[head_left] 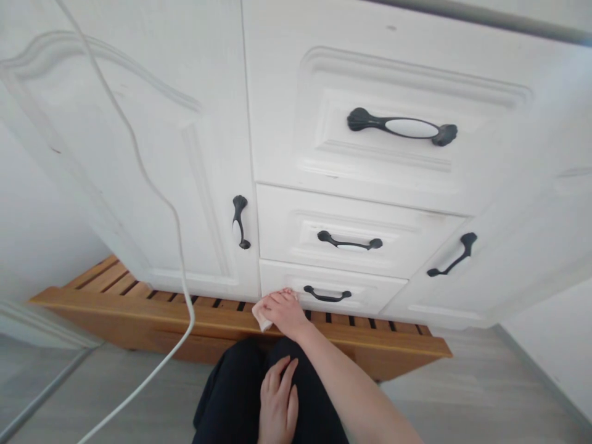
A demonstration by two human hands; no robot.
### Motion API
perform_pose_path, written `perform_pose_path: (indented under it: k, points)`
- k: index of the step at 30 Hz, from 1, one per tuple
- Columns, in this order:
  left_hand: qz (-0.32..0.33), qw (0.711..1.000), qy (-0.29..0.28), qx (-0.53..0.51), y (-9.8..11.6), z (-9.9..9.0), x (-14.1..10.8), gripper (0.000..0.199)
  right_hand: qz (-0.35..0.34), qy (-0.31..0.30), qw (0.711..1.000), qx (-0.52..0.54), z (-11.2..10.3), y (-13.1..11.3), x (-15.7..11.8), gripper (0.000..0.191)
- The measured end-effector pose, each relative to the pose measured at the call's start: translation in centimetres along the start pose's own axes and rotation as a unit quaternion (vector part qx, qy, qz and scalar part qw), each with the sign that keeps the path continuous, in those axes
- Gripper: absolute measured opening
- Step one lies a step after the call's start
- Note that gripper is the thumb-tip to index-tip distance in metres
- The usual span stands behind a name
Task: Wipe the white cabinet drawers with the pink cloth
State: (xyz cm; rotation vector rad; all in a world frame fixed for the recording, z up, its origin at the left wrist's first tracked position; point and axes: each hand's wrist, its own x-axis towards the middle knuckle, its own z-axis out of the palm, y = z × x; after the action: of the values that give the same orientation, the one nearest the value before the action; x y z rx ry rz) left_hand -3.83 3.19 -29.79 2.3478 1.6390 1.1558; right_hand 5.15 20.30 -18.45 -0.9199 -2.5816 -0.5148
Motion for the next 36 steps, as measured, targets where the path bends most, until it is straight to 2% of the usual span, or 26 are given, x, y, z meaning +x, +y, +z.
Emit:
perform_pose_path:
  k: [5,9,12,17,21,24,28,33,36]
  points:
    - [0.001,1.0,0.002,-0.005,-0.2,0.2,0.0,0.047,-0.014,-0.012,1.0,-0.013,-1.8,2.5,-3.0,0.016]
    - [0.004,1.0,0.005,-0.013,-0.4,0.5,0.0,0.046,-0.036,-0.014,0.998,-0.04,-3.0,5.3,-7.9,0.026]
    - [0.007,1.0,0.006,-0.014,-0.4,0.6,0.0,0.046,-0.021,-0.013,0.998,-0.056,-3.8,7.4,-12.3,0.025]
    - [0.02,1.0,0.008,-0.003,-0.6,0.5,0.1,0.045,0.068,0.001,0.994,-0.088,-6.2,9.8,-18.5,0.022]
    - [0.021,1.0,0.008,-0.006,-0.7,0.7,0.0,0.044,0.171,0.02,0.979,-0.105,-8.3,10.7,-21.7,0.023]
    - [0.017,1.0,-0.003,-0.011,-0.8,0.9,-0.2,0.045,0.236,0.037,0.968,-0.081,-8.5,11.0,-22.9,0.027]
    - [0.018,1.0,-0.013,-0.009,-0.8,0.8,-0.3,0.046,0.279,0.048,0.958,-0.05,-6.9,10.3,-24.1,0.027]
    - [0.038,0.999,-0.005,0.011,-0.8,0.5,0.0,0.046,0.359,0.074,0.93,-0.04,-5.4,7.7,-25.5,0.034]
    - [0.042,0.999,0.011,0.023,-0.7,0.5,0.1,0.045,0.385,0.103,0.917,-0.029,-5.8,5.4,-23.8,0.036]
